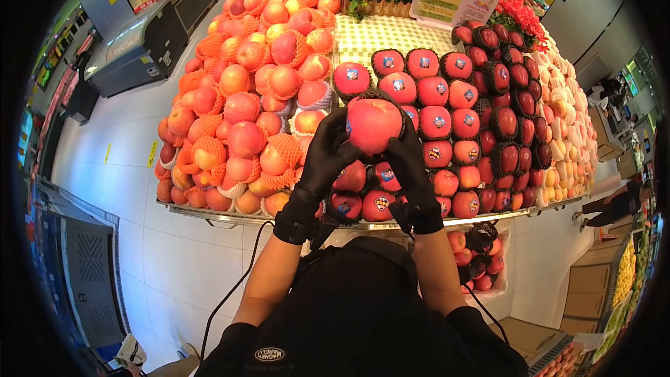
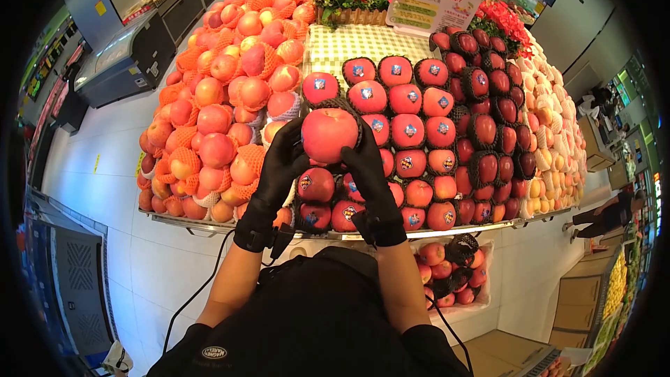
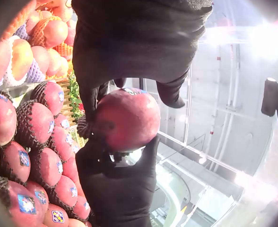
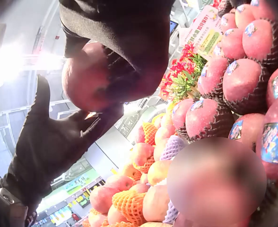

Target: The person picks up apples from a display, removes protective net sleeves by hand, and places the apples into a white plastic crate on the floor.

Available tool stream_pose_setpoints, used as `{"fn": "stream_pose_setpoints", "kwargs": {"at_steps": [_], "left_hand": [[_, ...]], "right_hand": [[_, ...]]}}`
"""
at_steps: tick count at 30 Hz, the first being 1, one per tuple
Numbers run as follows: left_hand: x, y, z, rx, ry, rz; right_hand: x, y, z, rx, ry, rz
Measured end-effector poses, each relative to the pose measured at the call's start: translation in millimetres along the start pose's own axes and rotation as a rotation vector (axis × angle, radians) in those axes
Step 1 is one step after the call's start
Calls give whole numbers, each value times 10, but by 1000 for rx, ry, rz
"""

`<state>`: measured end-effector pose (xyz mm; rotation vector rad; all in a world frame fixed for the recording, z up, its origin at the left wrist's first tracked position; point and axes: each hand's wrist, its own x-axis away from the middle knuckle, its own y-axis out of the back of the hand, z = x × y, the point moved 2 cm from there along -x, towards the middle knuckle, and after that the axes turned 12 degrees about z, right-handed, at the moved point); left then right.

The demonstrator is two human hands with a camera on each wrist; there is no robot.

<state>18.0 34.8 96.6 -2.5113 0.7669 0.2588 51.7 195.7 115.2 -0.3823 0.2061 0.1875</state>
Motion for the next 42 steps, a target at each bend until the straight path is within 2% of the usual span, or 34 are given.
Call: {"fn": "stream_pose_setpoints", "kwargs": {"at_steps": [3,5,7,13,16,19,23,25,28,29,30,32,34,36,37,39,41,42], "left_hand": [[-22,-23,44,-211,-77,57],[-31,-36,64,-319,-114,38],[-19,-78,65,-377,-137,-11],[0,-83,34,-476,-37,-53],[9,-136,43,-559,-124,-142],[-5,-112,64,-599,-116,-144],[13,-6,136,-261,96,-45],[41,-28,175,-41,167,-45],[54,70,393,500,260,-74],[51,1,313,547,173,5],[56,-118,169,593,86,85],[73,-190,-15,191,-29,74],[110,-150,-141,-700,-80,-112],[117,-24,7,-953,-119,-112],[118,79,108,-1131,-114,-77],[130,121,99,-1373,-118,-7],[153,104,31,-1503,-139,59],[162,104,2,-1383,-111,3]], "right_hand": [[-86,128,-89,276,34,30],[-92,196,-140,342,55,69],[-80,255,-172,290,90,93],[-76,238,-140,288,89,147],[-60,71,5,331,84,146],[-32,212,-29,351,25,92],[-29,337,4,279,-102,-103],[-33,315,5,251,-69,-149],[-38,324,8,218,-74,-158],[-38,337,7,208,-85,-150],[-14,363,-3,290,16,-58],[97,426,-51,438,203,102],[211,428,-59,544,366,204],[200,341,12,495,279,55],[173,282,60,397,119,-129],[125,327,-7,237,-68,-309],[85,626,-317,120,-120,-305],[75,673,-356,121,-125,-300]]}}
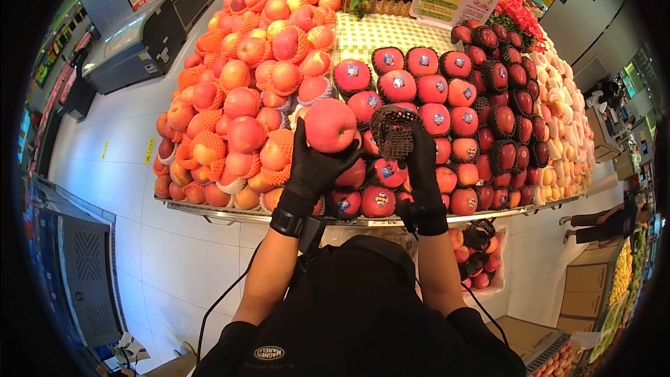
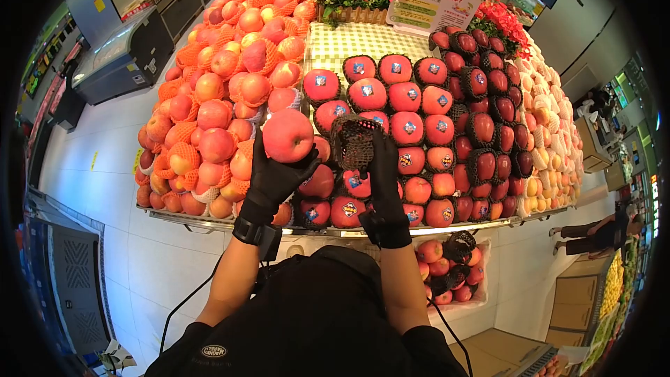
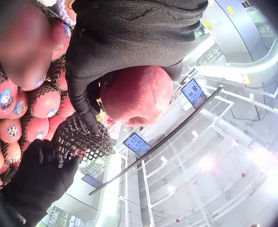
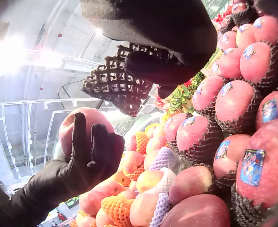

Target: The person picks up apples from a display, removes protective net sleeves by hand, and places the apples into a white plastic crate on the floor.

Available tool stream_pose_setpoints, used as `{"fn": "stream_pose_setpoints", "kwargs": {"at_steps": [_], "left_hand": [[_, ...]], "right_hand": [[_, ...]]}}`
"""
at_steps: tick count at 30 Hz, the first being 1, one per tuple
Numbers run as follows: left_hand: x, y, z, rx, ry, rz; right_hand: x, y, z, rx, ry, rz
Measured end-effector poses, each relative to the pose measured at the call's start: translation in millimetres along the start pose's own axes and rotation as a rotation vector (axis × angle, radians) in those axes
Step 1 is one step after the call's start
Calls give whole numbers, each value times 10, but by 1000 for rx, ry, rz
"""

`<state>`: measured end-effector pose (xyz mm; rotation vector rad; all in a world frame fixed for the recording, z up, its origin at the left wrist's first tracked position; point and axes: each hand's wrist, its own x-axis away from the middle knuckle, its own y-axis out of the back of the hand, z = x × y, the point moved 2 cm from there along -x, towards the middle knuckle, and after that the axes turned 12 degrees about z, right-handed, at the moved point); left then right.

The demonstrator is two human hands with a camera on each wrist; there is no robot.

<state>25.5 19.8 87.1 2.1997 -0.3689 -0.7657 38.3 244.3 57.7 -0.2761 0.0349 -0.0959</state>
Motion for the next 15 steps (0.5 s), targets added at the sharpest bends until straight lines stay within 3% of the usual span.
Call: {"fn": "stream_pose_setpoints", "kwargs": {"at_steps": [2,5,8,10,11,12,15], "left_hand": [[28,44,-16,237,109,-55],[82,150,-15,563,207,-73],[85,159,-9,783,153,67],[136,0,122,1691,320,99],[169,-111,200,2144,406,114],[202,-232,343,2015,369,154],[222,-318,550,1659,262,239]], "right_hand": [[-37,58,-81,4,-11,10],[-96,170,-277,436,264,-26],[-162,378,-538,920,420,-44],[-87,416,-507,1257,486,26],[-46,419,-481,1230,420,47],[-5,422,-456,1204,354,66],[109,369,-366,567,-31,-9]]}}
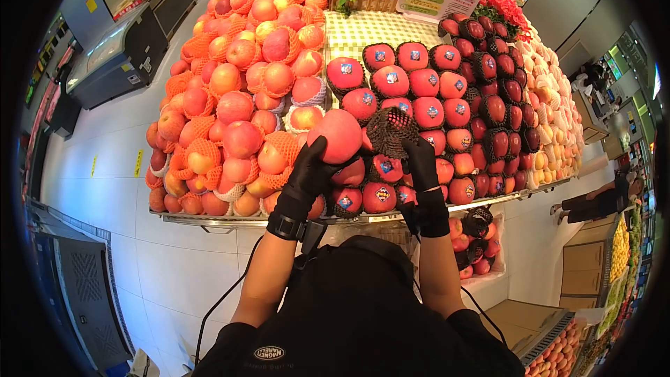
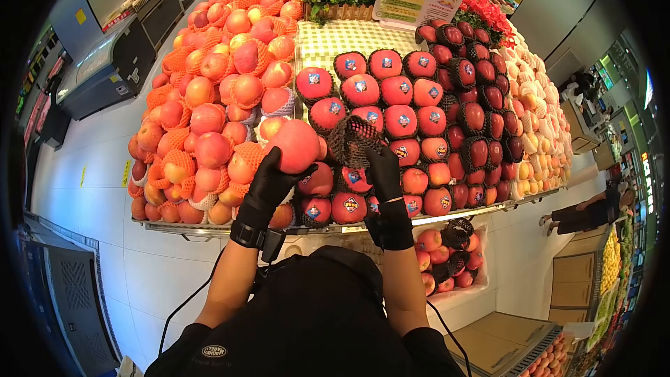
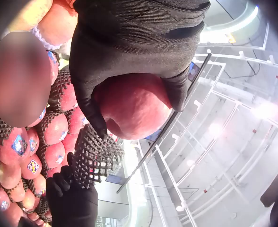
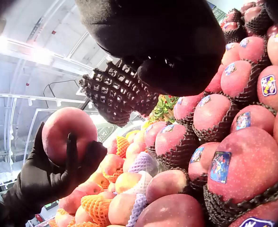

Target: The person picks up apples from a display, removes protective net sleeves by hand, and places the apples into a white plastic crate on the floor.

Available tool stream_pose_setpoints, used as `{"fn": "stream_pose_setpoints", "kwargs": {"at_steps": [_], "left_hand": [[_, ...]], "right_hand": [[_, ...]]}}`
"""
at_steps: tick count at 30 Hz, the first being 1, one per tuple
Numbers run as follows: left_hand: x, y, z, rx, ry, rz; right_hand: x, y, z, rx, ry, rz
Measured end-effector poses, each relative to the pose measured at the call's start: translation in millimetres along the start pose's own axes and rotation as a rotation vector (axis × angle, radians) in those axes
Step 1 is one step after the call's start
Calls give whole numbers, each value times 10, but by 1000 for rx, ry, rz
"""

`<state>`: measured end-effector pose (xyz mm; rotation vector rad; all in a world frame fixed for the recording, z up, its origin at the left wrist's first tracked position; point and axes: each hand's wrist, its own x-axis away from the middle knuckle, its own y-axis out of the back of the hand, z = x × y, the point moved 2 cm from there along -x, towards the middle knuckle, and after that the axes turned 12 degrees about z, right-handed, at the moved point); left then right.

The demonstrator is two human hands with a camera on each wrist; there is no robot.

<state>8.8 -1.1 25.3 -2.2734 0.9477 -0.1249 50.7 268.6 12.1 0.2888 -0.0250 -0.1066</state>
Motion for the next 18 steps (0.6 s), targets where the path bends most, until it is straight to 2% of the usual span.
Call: {"fn": "stream_pose_setpoints", "kwargs": {"at_steps": [2,3,5,8,11,14,16,18], "left_hand": [[24,-17,-100,-100,-13,2],[32,-29,-128,-99,-17,-6],[75,-32,-99,104,-14,-63],[113,-48,-132,92,-12,-73],[175,30,-104,236,64,-36],[212,127,-34,46,29,3],[257,167,-50,-239,4,44],[317,170,-113,-214,29,60]], "right_hand": [[101,-78,212,-369,-182,-87],[148,-106,302,-373,-178,-108],[230,-151,407,-380,-170,-149],[288,-154,319,-389,-182,-179],[371,-177,278,-300,-180,-251],[468,-265,293,-303,-126,-284],[512,-260,125,-133,-49,-305],[599,-233,-10,-10,33,-314]]}}
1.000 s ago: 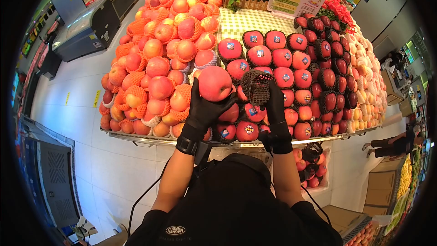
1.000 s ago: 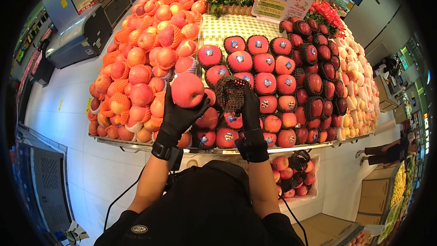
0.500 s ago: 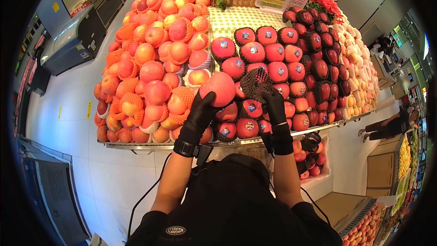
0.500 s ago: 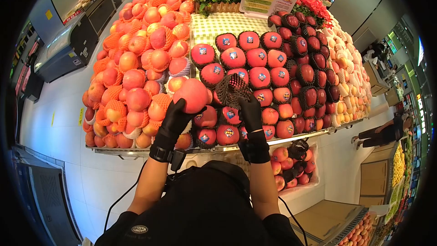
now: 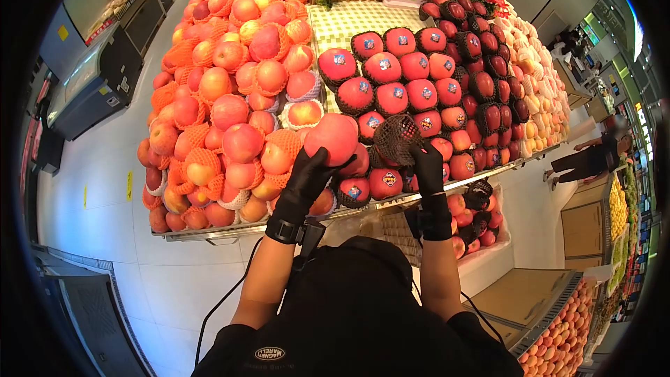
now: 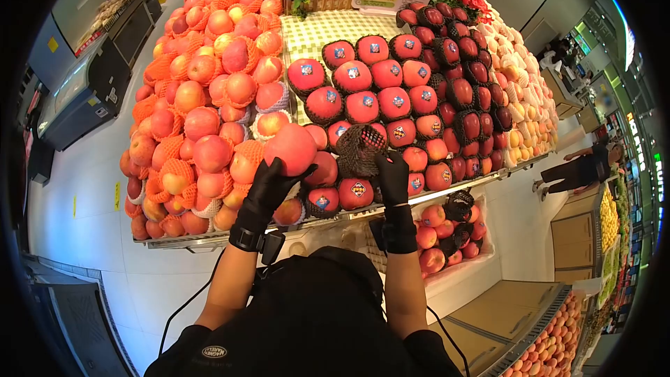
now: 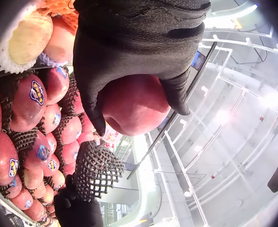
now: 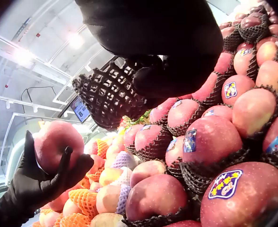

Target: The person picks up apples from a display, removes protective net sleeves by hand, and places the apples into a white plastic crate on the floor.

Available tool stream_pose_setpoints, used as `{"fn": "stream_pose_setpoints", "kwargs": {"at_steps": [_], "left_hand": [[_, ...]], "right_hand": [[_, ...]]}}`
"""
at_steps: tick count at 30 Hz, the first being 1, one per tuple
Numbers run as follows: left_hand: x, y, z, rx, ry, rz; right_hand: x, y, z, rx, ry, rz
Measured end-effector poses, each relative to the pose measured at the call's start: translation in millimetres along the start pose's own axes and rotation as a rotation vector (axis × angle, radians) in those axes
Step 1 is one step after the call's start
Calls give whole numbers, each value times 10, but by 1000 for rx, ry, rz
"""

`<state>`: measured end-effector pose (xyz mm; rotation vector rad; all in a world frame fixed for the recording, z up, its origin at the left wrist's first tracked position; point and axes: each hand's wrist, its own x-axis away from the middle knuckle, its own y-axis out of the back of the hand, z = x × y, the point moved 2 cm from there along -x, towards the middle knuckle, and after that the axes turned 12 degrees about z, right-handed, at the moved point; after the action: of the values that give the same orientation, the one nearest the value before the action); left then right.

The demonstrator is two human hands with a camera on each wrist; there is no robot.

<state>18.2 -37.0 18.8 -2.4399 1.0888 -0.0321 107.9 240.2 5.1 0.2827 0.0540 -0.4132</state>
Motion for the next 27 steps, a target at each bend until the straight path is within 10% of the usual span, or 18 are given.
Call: {"fn": "stream_pose_setpoints", "kwargs": {"at_steps": [2,12,27], "left_hand": [[100,7,-78,340,75,5],[193,-91,43,152,122,-65],[33,-593,570,314,203,-26]], "right_hand": [[120,28,-17,19,22,-11],[533,211,47,-133,-391,-86],[907,1120,-424,-266,-447,-74]]}}
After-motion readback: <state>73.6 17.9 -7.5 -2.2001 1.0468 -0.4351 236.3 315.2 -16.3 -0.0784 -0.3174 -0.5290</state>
